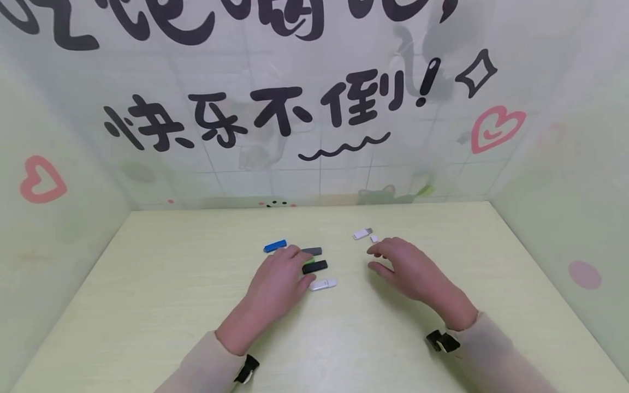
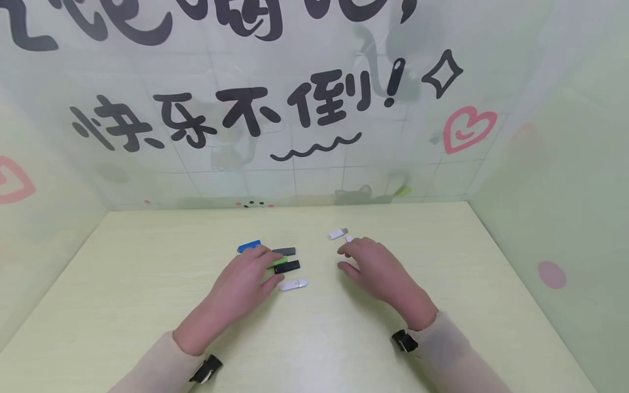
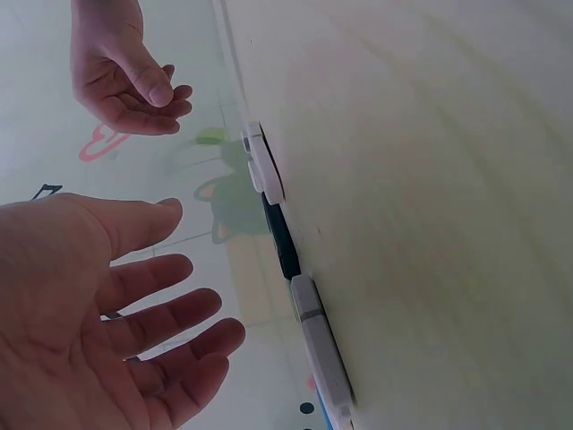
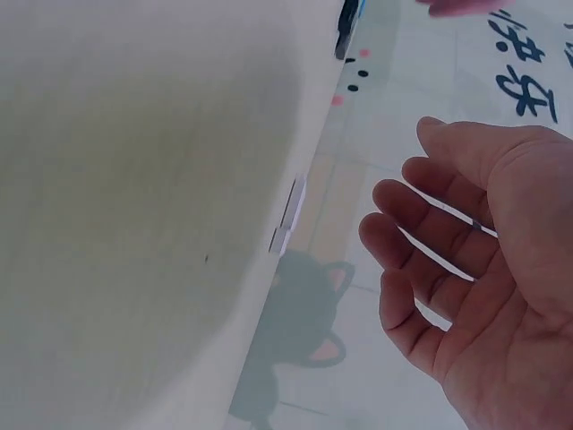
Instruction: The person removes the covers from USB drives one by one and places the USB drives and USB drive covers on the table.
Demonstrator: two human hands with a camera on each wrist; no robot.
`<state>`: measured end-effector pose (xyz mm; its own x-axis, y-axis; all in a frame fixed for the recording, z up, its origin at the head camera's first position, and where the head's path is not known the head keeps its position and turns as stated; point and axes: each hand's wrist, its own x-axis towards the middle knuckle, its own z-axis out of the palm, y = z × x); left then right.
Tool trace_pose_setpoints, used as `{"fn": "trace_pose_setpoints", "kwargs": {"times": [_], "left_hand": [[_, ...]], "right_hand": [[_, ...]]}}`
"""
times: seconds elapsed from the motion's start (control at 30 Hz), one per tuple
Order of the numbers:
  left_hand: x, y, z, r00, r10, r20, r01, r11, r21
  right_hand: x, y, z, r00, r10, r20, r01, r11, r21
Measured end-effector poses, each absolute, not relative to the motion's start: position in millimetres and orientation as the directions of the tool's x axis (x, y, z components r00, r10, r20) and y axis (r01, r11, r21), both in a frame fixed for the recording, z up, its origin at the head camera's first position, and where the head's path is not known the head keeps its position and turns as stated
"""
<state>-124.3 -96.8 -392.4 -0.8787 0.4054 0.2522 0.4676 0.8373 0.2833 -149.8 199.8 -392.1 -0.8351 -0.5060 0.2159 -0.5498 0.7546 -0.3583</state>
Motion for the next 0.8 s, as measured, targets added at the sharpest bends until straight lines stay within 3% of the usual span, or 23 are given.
{"fn": "trace_pose_setpoints", "kwargs": {"times": [0.8], "left_hand": [[-136,-70,-400,-0.874,0.487,0.012,0.47,0.837,0.28]], "right_hand": [[-125,182,-394,-0.778,-0.56,0.285,-0.627,0.719,-0.3]]}}
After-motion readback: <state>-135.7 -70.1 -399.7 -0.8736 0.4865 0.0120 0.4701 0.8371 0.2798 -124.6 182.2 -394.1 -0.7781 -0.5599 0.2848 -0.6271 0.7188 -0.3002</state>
